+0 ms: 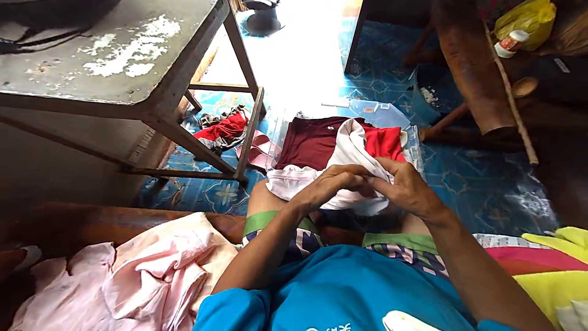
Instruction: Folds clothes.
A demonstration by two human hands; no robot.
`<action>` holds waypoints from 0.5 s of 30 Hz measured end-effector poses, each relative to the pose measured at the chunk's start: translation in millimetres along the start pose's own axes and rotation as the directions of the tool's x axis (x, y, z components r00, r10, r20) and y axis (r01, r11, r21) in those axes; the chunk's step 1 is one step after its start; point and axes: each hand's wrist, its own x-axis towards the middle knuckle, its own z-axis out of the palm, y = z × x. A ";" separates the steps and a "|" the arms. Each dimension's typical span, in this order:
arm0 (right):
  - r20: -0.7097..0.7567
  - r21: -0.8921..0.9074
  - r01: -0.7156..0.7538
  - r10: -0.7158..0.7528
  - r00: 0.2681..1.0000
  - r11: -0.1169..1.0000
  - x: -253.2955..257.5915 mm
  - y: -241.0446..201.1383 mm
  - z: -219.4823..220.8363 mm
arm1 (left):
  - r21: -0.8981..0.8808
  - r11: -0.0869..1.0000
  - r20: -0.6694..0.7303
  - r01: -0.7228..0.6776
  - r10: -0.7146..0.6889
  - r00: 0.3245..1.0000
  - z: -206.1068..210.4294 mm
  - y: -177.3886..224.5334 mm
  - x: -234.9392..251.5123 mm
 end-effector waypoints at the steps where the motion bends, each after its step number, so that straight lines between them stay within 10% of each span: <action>1: 0.010 0.001 0.021 -0.021 1.000 1.000 -3.0 -2.3 -4.0 | 0.093 0.995 -0.042 -0.046 0.050 0.998 -4.5 3.1 -2.6; 5: 0.020 0.138 0.254 -0.259 0.966 0.957 -10.8 -22.7 -30.3 | 0.262 0.958 -0.269 -0.118 0.191 0.944 -31.7 1.6 -4.5; 9: 0.048 0.292 0.393 -0.424 0.904 0.872 -10.5 -49.1 -57.9 | -0.092 0.981 -0.081 -0.173 0.166 0.983 -25.4 5.9 8.7; 15: -0.162 0.182 0.377 -0.351 0.922 0.908 28.0 -57.0 -107.8 | -0.120 0.949 -0.257 -0.293 0.256 0.932 -51.6 63.2 44.8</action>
